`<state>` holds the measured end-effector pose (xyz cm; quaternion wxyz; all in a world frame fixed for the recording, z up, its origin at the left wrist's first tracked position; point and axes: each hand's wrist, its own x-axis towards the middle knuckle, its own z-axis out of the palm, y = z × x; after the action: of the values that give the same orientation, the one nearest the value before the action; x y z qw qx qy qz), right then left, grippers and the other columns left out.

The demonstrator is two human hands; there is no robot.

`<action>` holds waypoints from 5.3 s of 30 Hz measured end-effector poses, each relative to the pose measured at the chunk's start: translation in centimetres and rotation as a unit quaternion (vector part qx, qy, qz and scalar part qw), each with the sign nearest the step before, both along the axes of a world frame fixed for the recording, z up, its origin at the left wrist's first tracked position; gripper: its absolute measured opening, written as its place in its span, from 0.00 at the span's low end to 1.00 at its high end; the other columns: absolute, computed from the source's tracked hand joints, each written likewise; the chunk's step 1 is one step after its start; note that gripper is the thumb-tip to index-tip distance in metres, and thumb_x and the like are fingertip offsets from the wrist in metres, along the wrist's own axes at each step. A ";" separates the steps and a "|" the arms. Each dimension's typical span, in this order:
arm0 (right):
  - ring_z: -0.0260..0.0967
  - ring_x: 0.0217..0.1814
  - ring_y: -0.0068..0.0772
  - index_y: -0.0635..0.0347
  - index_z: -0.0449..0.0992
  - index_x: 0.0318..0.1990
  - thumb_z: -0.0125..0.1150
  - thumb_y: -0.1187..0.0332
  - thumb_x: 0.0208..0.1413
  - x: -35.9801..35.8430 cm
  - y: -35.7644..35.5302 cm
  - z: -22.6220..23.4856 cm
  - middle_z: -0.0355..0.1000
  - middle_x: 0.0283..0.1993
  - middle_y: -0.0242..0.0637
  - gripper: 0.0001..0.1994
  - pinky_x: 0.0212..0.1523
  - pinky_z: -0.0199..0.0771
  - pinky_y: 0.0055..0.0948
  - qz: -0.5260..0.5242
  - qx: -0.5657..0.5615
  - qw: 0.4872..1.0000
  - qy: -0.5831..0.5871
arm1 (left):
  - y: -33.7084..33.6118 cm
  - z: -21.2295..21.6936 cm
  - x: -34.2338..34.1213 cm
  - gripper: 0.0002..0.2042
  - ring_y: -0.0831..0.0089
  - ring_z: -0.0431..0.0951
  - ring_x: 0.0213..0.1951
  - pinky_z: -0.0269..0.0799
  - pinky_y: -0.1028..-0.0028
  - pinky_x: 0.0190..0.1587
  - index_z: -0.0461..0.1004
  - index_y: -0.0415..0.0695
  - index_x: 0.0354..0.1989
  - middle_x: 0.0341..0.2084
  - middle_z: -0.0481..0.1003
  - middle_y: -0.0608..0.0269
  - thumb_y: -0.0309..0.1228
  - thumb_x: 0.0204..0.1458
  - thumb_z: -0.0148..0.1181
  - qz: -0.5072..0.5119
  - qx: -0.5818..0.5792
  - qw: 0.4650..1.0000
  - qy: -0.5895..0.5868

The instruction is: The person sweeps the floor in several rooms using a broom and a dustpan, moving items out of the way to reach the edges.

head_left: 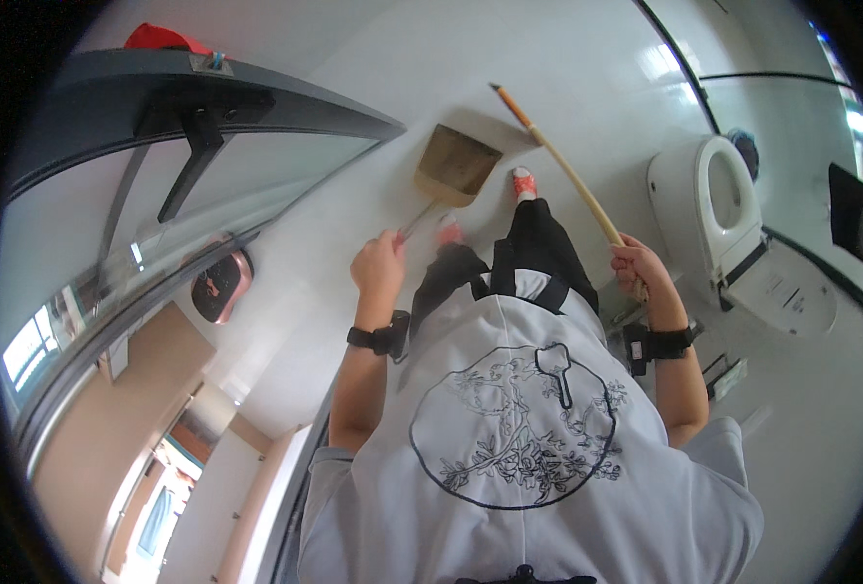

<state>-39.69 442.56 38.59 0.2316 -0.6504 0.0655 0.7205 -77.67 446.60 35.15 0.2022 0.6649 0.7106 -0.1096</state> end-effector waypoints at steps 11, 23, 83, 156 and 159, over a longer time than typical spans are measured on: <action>0.50 0.10 0.15 0.60 0.58 0.36 0.44 0.73 0.48 10.8 3.1 -3.5 0.55 0.16 0.27 0.08 0.08 0.52 0.17 -0.022 0.094 0.975 -0.200 | 4.0 3.5 0.9 0.08 0.62 0.72 0.24 0.65 0.68 0.24 0.70 0.48 0.24 0.19 0.71 0.61 0.37 0.40 0.55 -0.045 0.053 0.997 -0.033; 0.50 0.09 0.20 0.61 0.56 0.33 0.44 0.75 0.45 9.8 5.9 -7.9 0.56 0.16 0.31 0.07 0.07 0.52 0.20 0.093 0.037 0.964 -0.245 | 6.9 2.0 -0.2 0.07 0.62 0.71 0.22 0.64 0.67 0.22 0.67 0.47 0.21 0.17 0.70 0.62 0.36 0.41 0.53 -0.105 0.063 0.992 -0.003; 0.50 0.10 0.15 0.58 0.51 0.31 0.44 0.76 0.46 3.0 3.0 -4.1 0.54 0.17 0.30 0.09 0.06 0.52 0.16 0.008 -0.005 1.000 0.014 | 5.9 -1.5 -0.1 0.08 0.59 0.72 0.26 0.66 0.63 0.25 0.68 0.49 0.25 0.21 0.72 0.60 0.39 0.39 0.53 -0.044 0.030 0.997 0.052; 0.52 0.10 0.21 0.58 0.50 0.49 0.48 0.77 0.42 -11.3 4.0 -1.4 0.56 0.15 0.33 0.23 0.10 0.54 0.22 0.350 0.005 0.936 0.031 | 3.3 2.5 -12.3 0.08 0.63 0.71 0.18 0.65 0.67 0.20 0.68 0.46 0.18 0.13 0.69 0.60 0.37 0.40 0.53 -0.079 0.059 0.994 0.042; 0.47 0.08 0.15 0.59 0.54 0.46 0.46 0.75 0.45 -11.1 4.2 1.4 0.52 0.13 0.27 0.18 0.06 0.48 0.17 0.251 -0.018 0.966 0.065 | 3.4 2.9 -12.7 0.07 0.62 0.71 0.19 0.65 0.66 0.21 0.68 0.46 0.20 0.14 0.70 0.59 0.36 0.41 0.51 -0.078 0.043 0.995 0.041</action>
<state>-50.76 446.75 39.99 0.0268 -0.6017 -0.0726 0.7950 -90.36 449.97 38.02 0.1351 0.7212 0.6685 -0.1211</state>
